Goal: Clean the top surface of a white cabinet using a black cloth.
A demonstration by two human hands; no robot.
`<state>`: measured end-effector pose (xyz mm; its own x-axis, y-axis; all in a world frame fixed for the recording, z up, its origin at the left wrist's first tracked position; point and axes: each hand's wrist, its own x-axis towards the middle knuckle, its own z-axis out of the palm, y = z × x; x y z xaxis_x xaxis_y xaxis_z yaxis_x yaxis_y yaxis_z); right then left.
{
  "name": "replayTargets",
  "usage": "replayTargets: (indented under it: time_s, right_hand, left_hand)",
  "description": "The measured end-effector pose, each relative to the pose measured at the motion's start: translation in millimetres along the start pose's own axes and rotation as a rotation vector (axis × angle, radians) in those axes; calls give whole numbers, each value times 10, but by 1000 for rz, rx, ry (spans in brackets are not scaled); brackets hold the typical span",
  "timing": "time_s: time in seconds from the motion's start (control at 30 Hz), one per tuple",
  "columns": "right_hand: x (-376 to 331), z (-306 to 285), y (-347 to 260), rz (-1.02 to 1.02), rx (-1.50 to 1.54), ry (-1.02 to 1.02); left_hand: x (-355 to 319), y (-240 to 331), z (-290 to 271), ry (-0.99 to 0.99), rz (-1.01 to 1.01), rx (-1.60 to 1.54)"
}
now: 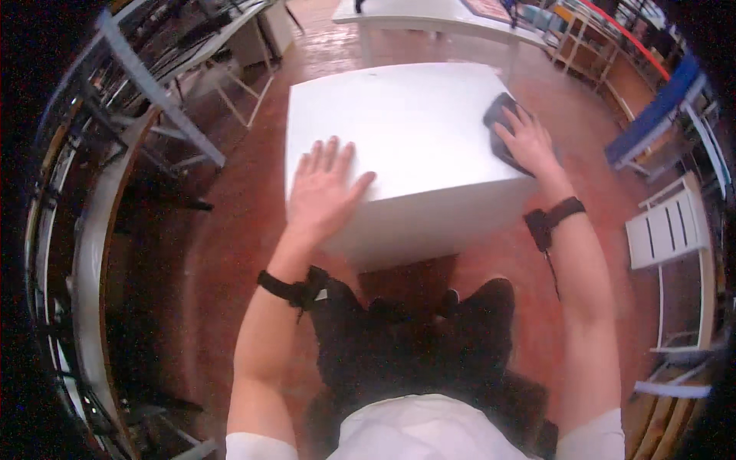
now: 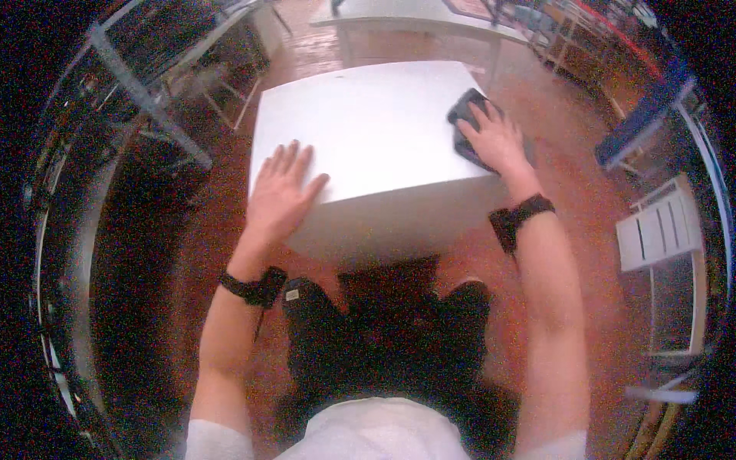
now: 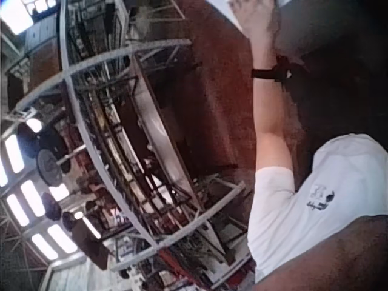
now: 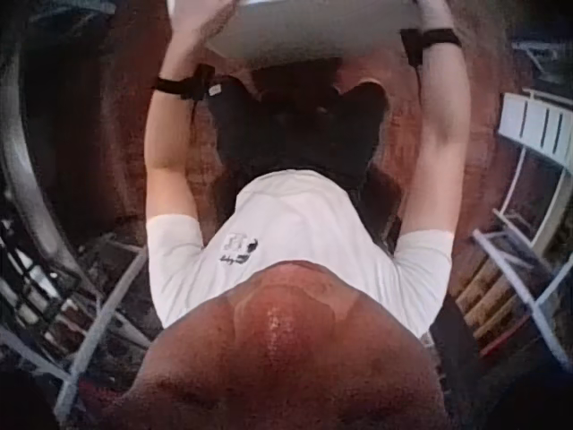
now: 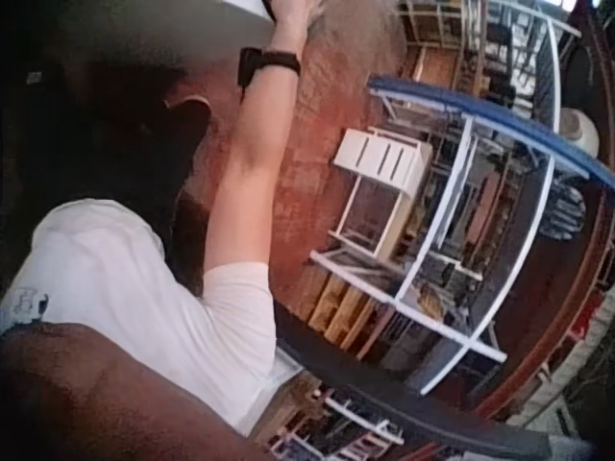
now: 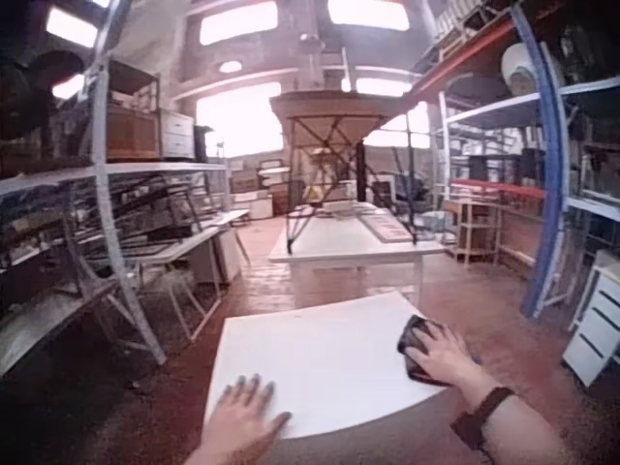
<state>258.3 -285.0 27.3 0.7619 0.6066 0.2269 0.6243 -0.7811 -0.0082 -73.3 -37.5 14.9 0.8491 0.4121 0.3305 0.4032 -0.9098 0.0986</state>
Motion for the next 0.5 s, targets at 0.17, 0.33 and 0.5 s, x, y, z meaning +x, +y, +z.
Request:
replayTargets:
  time_s: [0.17,0.33,0.5]
  right_hand:
    - [139,103,-63,-72,45,-99]
    - [26,113,-333,67,3,-24]
    - [-100,105,-458,48,-54,99]
  left_hand:
    - [259,-654,402,133,166,160]
    - [694,-999,455,0,216,146]
    - [894,-759,312,11,92,130]
